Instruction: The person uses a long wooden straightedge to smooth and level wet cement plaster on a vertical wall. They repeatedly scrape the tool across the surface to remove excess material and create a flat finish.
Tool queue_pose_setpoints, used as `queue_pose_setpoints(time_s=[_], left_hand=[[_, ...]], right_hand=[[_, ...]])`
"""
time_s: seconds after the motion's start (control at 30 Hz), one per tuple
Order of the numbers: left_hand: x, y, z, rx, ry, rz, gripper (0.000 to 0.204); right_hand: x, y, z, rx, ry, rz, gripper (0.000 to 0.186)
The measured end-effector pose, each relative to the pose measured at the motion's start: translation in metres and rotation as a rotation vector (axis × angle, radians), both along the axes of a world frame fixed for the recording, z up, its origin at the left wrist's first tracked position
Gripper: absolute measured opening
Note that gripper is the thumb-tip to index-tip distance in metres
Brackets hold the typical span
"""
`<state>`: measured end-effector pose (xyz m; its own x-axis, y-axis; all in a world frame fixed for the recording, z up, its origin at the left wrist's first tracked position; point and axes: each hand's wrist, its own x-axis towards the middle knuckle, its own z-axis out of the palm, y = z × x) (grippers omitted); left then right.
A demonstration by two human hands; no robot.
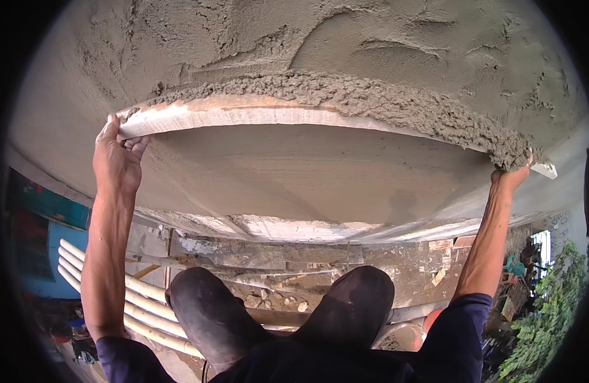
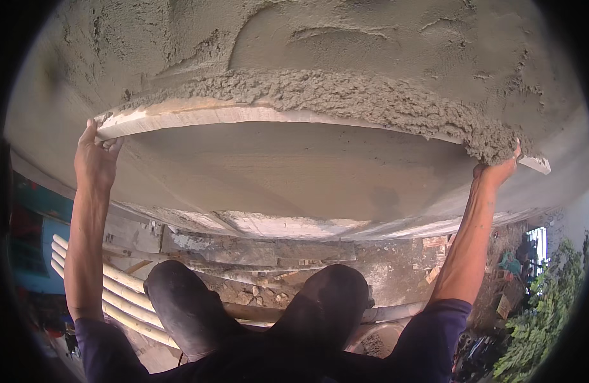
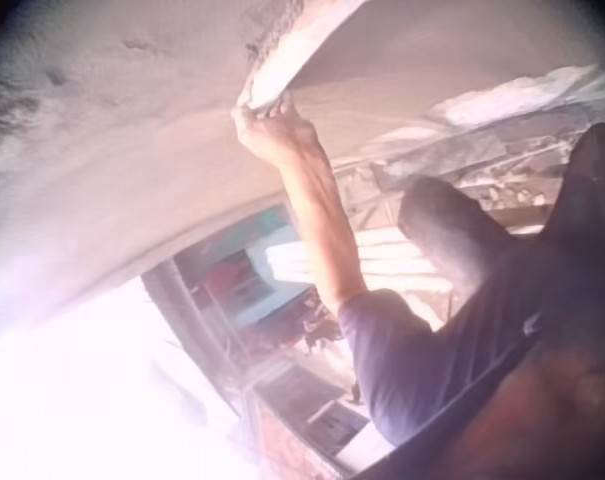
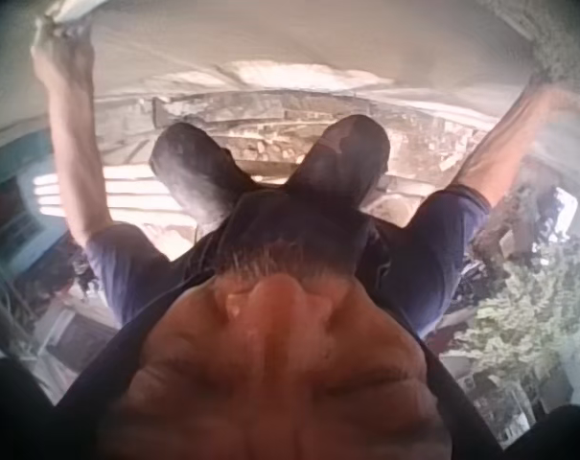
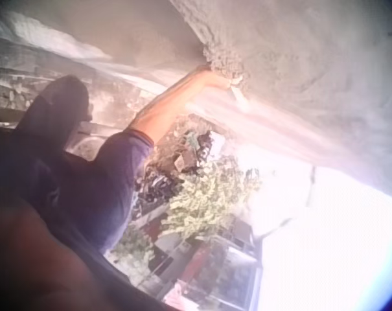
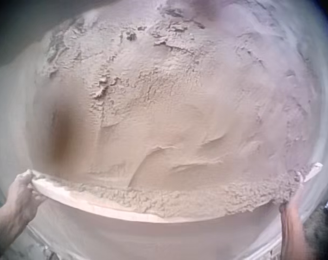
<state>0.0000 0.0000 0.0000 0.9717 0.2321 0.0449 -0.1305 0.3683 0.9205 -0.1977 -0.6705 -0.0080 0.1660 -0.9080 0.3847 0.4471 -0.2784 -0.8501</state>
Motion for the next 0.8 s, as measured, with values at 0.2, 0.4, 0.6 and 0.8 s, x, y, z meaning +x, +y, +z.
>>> queue_pose_setpoints(time_s=[0.2,0.4,0.6,0.8], left_hand=[[-0.014,-0.013,-0.01,0.084,-0.052,-0.125,0.048],[0.056,0.123,-0.072,0.039,-0.063,0.119,0.041],[0.112,0.229,-0.114,-0.077,0.097,0.068,0.044],[0.047,0.098,-0.083,0.003,0.045,-0.199,0.039]], right_hand=[[-0.007,-0.037,-0.002,-0.121,-0.044,-0.031,0.035],[0.038,0.121,-0.081,0.031,0.247,-0.191,0.047],[0.066,0.221,-0.099,-0.126,0.32,-0.212,0.087],[0.027,0.072,-0.022,-0.195,0.344,-0.386,0.074]])
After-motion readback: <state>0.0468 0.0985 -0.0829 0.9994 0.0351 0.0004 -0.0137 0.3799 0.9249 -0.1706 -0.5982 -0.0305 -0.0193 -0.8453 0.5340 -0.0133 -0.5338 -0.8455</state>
